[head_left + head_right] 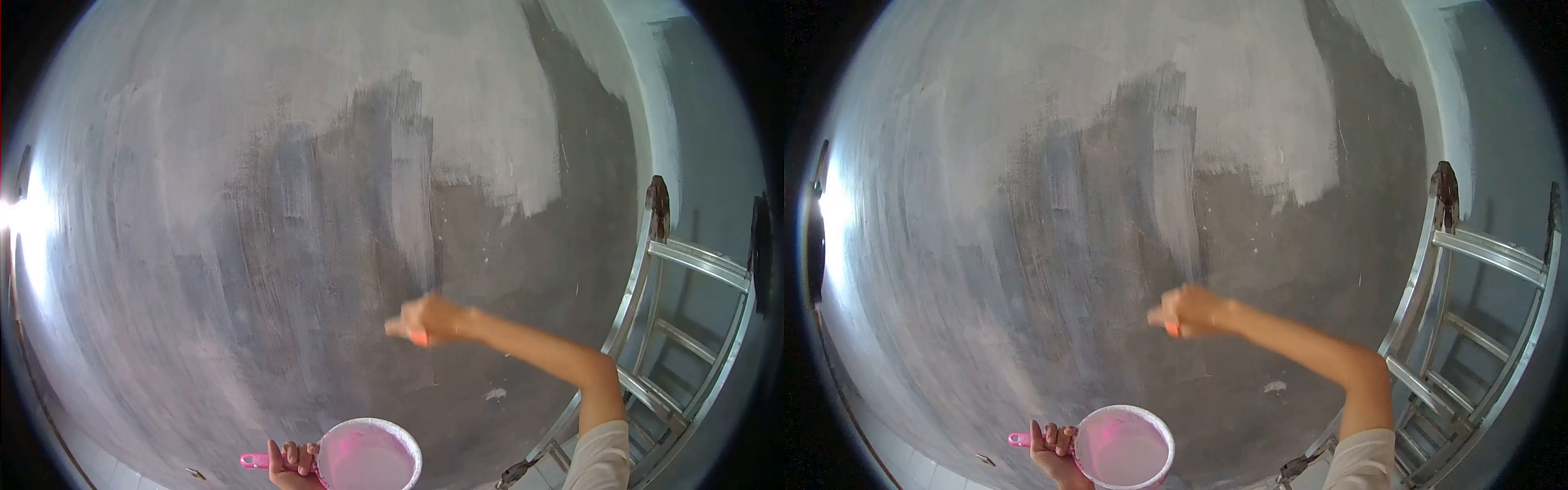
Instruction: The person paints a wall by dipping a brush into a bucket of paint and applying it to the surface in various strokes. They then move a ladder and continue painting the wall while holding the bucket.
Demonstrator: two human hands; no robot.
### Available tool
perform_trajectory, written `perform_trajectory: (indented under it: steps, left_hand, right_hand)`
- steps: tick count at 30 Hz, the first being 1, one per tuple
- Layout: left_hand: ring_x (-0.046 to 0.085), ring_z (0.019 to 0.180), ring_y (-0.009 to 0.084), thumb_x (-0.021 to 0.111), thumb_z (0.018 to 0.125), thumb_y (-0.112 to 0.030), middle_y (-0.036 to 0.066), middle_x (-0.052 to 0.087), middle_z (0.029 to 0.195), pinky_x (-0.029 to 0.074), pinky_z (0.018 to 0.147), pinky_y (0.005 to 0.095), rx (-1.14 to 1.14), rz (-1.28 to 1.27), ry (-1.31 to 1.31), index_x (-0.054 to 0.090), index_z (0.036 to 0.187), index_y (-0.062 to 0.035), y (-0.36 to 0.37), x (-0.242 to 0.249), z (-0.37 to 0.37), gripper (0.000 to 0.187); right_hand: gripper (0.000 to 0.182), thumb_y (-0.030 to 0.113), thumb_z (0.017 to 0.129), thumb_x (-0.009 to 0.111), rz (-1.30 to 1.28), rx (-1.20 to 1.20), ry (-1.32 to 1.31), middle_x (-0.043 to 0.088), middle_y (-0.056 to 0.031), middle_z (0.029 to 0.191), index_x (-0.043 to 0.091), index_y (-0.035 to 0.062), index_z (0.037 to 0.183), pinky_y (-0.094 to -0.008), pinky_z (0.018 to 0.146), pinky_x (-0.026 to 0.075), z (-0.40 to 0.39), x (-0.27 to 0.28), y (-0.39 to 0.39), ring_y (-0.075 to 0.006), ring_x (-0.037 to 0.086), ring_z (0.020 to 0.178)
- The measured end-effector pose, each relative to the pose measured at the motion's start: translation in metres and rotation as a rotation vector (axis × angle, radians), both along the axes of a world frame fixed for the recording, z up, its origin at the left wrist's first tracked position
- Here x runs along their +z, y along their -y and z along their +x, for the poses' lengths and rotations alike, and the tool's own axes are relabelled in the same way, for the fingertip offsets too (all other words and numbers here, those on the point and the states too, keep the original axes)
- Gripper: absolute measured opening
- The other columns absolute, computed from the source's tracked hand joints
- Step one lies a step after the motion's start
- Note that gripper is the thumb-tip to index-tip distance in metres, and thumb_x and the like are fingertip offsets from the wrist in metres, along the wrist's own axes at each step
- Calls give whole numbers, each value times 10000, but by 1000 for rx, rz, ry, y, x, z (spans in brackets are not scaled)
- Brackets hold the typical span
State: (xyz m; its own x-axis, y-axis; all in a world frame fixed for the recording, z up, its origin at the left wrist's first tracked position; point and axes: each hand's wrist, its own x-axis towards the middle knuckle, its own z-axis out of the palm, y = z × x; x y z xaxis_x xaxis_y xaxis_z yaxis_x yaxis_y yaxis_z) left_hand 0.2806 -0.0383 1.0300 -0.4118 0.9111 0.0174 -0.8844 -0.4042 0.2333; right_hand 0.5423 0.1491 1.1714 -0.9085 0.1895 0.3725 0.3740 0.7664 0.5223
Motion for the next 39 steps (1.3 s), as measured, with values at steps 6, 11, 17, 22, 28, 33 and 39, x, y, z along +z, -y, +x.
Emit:
perform_trajectory:
  steps: [6, 11, 17, 22, 28, 33, 39]
  left_hand:
    - [487, 447, 187, 412, 929, -377, -1, 277, 369, 452, 584, 280, 24, 66, -6, 365, 497, -138, -7, -12, 9, 496]
    - [483, 448, 194, 403, 934, -364, -2, 265, 371, 446, 584, 280, 25, 11, -31, 364, 498, -137, -9, -11, 12, 493]
    - [464, 439, 193, 403, 935, -358, -10, 241, 377, 438, 577, 284, 2, 8, 29, 359, 501, -136, -2, -3, 21, 490]
    - [467, 458, 191, 403, 935, -366, -6, 251, 382, 423, 566, 281, 35, 34, -29, 371, 515, -134, -4, -13, 19, 481]
    - [468, 516, 190, 368, 937, -386, -2, 280, 430, 375, 611, 276, 64, -10, -146, 383, 541, -121, 3, -12, 31, 477]
    - [474, 532, 204, 344, 942, -402, 8, 277, 430, 371, 637, 284, 62, 9, -207, 368, 538, -113, 4, -12, 37, 498]
    - [464, 538, 205, 335, 944, -389, 21, 297, 423, 373, 646, 289, 82, 24, -290, 373, 539, -105, 7, -12, 44, 495]
  right_hand:
    - [279, 130, 760, 579, 530, -33, -408, 627, -99, 894, 630, 136, 1034, -270, 530, 521, -3, 138, 7, -182, 645, 677]
    - [381, 136, 720, 626, 661, -94, -250, 594, -60, 1051, 606, 152, 1101, -226, 442, 497, -12, 62, -22, -132, 610, 570]
    - [354, 175, 724, 647, -20, 64, -160, 633, -108, 949, 623, 142, 1075, -285, 496, 512, -11, -50, 18, -174, 621, 619]
    - [268, 194, 769, 654, -704, 147, -570, 661, -109, 866, 647, 57, 1000, -253, 632, 519, -18, -32, 87, -171, 652, 737]
    - [271, 201, 740, 618, -1038, 130, -428, 638, -141, 702, 660, 0, 917, -294, 574, 471, -43, -54, 139, -209, 606, 603]
    - [300, 237, 767, 598, -1034, 5, -192, 589, -138, 590, 648, 31, 978, -298, 513, 462, -60, -78, 140, -214, 569, 497]
    - [319, 290, 793, 606, -992, -45, -136, 536, -140, 517, 647, 34, 979, -321, 500, 450, -68, -103, 136, -247, 540, 468]
